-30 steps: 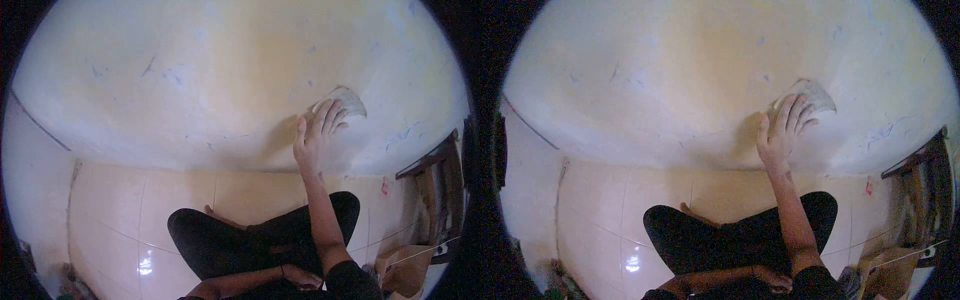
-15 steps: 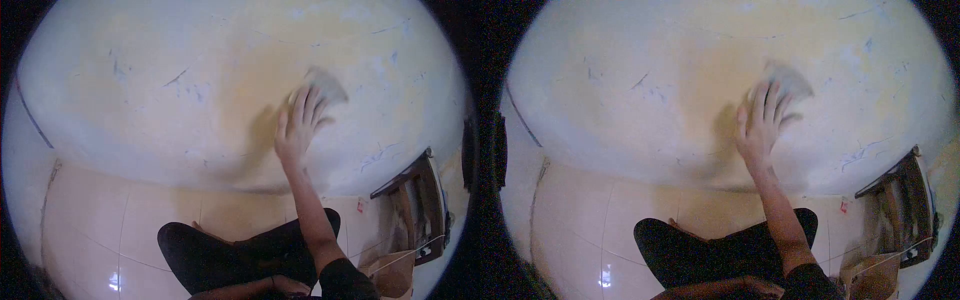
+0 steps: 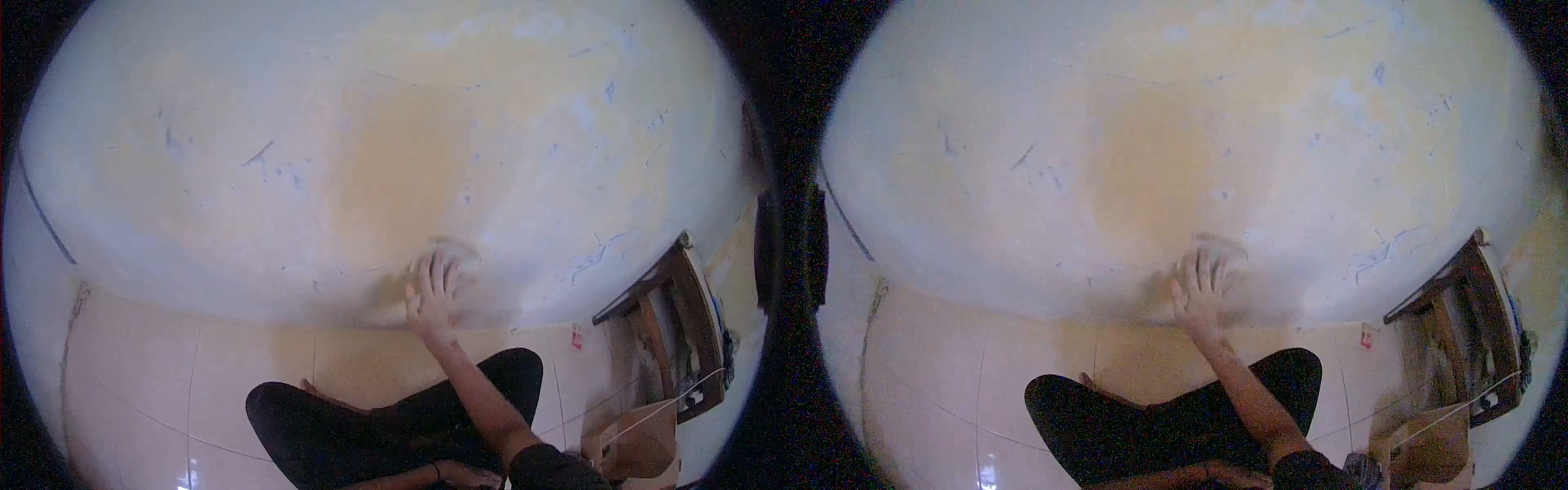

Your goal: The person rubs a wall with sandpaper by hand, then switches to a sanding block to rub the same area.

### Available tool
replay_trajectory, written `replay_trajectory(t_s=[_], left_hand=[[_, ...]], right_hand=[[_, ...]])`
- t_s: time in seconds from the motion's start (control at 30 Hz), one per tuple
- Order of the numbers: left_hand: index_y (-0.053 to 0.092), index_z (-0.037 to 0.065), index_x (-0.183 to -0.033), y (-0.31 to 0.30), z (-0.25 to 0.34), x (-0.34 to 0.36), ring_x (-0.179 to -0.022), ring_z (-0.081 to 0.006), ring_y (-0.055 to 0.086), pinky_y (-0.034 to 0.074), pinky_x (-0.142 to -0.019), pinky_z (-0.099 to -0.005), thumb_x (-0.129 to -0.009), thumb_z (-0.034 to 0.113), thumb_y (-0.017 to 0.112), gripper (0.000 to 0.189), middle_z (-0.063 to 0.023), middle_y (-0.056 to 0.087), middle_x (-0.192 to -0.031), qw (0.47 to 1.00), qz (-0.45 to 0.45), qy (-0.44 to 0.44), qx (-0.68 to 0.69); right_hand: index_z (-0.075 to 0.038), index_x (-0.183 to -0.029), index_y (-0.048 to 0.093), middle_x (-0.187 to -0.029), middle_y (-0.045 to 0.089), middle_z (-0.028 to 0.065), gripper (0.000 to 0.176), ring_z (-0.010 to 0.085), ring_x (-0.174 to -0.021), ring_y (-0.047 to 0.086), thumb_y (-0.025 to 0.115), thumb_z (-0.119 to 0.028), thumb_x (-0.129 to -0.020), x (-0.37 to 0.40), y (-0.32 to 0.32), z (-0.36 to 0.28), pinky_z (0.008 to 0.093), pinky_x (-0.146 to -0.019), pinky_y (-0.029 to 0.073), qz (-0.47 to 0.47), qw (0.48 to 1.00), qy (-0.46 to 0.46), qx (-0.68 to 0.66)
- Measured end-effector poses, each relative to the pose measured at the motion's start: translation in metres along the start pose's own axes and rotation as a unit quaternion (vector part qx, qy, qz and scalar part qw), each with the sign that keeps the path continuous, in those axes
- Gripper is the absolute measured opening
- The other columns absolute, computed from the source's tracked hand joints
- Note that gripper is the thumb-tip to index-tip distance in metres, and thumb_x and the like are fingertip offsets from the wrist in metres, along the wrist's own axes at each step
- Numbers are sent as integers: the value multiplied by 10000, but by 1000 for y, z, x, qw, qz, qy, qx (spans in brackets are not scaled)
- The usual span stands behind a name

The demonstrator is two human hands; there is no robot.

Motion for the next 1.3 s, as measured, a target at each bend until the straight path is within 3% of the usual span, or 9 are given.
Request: replay_trajectory(t_s=[0.1,0.2,0.47,0.6,0.7,0.83,1.0,1.2,1.3], left_hand=[[460,158,-798,-11,-11,-7,-621,-102,336,353,-611,-300,-997,276,415,235,50,317,-700,919,9,257,-300],[465,141,-803,-5,13,2,-631,-117,332,351,-611,-298,-998,259,404,236,34,327,-720,998,5,-57,30],[556,136,-1206,-13,-8,-4,-927,-103,497,407,-822,-320,-986,355,443,330,2,559,-1094,983,21,-163,84],[465,96,-928,-5,-15,-6,-646,-83,390,383,-583,-239,-1018,349,341,296,19,395,-808,992,16,-86,89],[472,96,-949,-3,2,1,-620,-66,369,359,-564,-219,-1019,400,336,340,34,383,-778,1000,3,3,-4],[476,100,-959,-6,16,0,-626,-67,371,352,-561,-213,-1018,398,343,332,38,378,-779,999,4,-30,30],[480,90,-950,-8,7,-4,-638,-72,390,354,-559,-219,-1016,355,369,294,34,388,-774,982,35,-118,145],[512,58,-894,-19,-62,-16,-566,-78,382,344,-513,-233,-1013,331,380,326,32,408,-676,983,-25,-87,157],[527,39,-888,-8,-2,-7,-541,-83,378,346,-505,-243,-1015,328,372,351,28,407,-655,985,43,-90,138]], right_hand=[[-67,-1479,241,-1551,145,177,676,484,-1405,37,466,-366,-916,-86,-68,-14,694,-1051,-32,109,994,-22,22],[-66,-1475,252,-1552,138,181,668,488,-1404,38,461,-371,-919,-144,-130,-27,691,-1050,-40,199,980,-12,21],[-66,-1471,258,-1537,162,210,659,497,-1393,89,486,-345,-918,3,21,8,697,-1054,18,25,999,18,-30],[-48,-1471,238,-1541,145,211,660,500,-1395,75,484,-315,-919,23,20,23,671,-1071,37,-81,995,50,17],[-26,-1470,221,-1542,124,223,660,507,-1394,44,471,-312,-931,-52,-61,27,653,-1079,16,79,993,56,-69],[3,-1459,226,-1530,119,257,659,524,-1386,33,466,-320,-937,-99,-119,47,657,-1077,7,181,980,76,-11],[35,-1438,253,-1527,113,264,645,524,-1386,47,446,-327,-941,26,43,65,664,-1074,44,81,994,63,34],[11,-1446,261,-1524,139,265,648,538,-1380,57,456,-326,-929,-59,-90,78,675,-1064,50,151,974,113,-126],[0,-1461,226,-1530,122,258,666,520,-1389,55,463,-314,-924,-48,-78,100,670,-1066,38,165,975,116,-99]])
Point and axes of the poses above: each hand's wrist, its own x-axis away from the middle knuckle, its own y-axis out of the palm, z = x × y, the point moved 3 cm from there along -x, towards the middle knuckle
